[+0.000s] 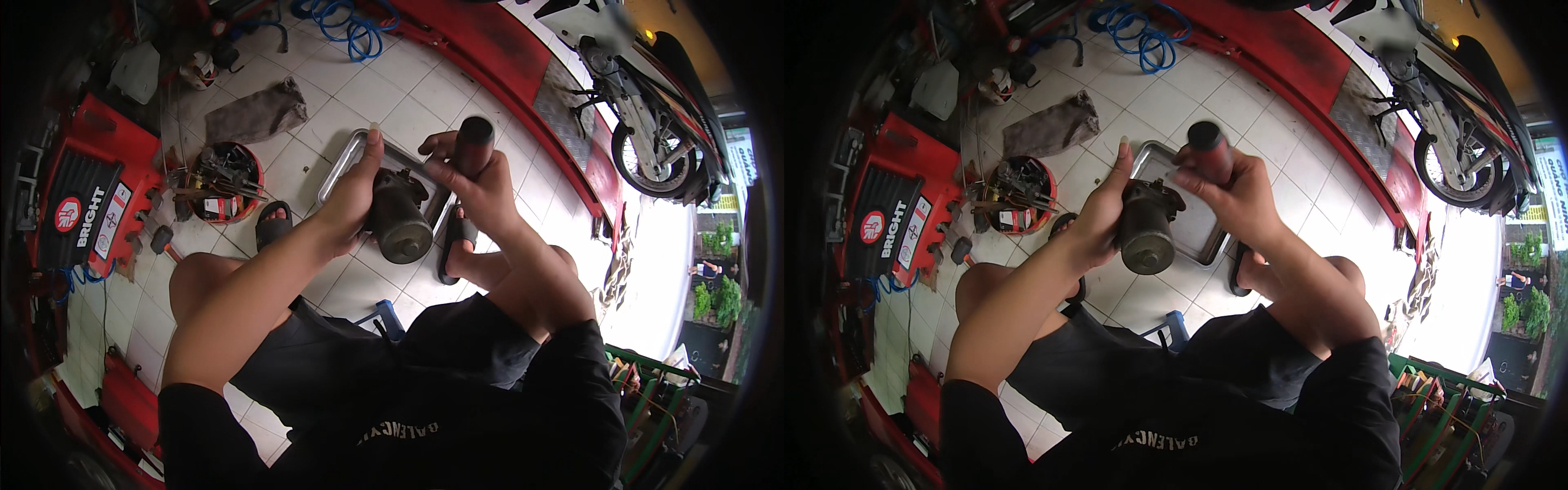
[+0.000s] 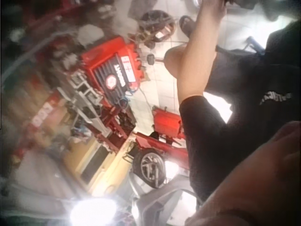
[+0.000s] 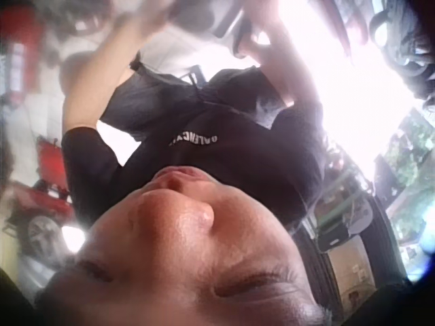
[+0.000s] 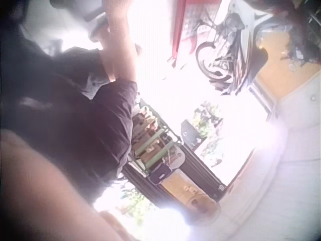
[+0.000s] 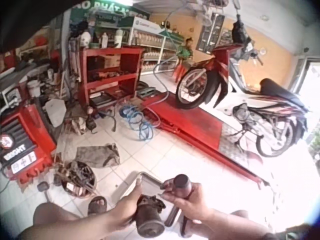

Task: The person sits on a low stool in a workshop and uses a screwdriver to pry and remove components from a cylindrical mechanical part held in their hands. They place the removed pieces into a metal tray on the floor and continue to disassemble the part using the tool.

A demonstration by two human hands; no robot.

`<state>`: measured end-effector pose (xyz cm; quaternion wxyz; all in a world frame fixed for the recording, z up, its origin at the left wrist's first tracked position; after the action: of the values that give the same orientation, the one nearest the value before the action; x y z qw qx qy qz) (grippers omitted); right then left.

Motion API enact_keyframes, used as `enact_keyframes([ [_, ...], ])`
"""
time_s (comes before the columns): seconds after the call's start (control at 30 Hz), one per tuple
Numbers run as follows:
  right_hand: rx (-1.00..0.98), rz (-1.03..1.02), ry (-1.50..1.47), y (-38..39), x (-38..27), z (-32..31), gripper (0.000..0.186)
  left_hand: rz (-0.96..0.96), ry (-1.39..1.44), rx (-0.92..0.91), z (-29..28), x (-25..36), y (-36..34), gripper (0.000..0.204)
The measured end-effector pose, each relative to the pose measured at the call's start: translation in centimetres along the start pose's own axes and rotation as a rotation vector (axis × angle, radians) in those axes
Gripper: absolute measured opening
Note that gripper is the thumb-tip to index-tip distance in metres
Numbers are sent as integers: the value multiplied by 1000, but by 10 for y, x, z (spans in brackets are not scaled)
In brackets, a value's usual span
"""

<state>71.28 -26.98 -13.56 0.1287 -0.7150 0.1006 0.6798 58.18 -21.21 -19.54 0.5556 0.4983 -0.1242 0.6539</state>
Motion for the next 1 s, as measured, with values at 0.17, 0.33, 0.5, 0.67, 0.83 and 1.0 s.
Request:
enact_keyframes([
  [0.17,-147,-91,38,14,-11,29,27,-90,-99,-38,0,-26,-12,83],
  [0.33,-93,-93,241,12,-1,19,31,-129,-139,3,0,-34,-16,86],
  [0.5,-62,14,205,10,6,12,39,-148,-169,-14,3,-33,-22,77],
  [0.67,-44,41,176,8,13,12,41,-211,-206,-18,2,-38,-24,63],
  [0.83,-72,45,185,4,12,11,42,-226,-145,-62,8,-37,-25,65],
  [1.0,-168,192,231,1,25,9,39,-214,-180,-118,12,-41,-29,78],
])
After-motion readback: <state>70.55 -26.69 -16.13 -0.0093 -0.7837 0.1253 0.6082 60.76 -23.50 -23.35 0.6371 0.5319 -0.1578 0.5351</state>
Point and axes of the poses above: each hand's wrist, its own y-axis away from the middle knuckle, its own z-axis out of the palm, x = y × z, the point moved 8 cm from there along -y, towards the middle knuckle, and after that the axes turned 11 degrees about -y, right-handed, at the moved point
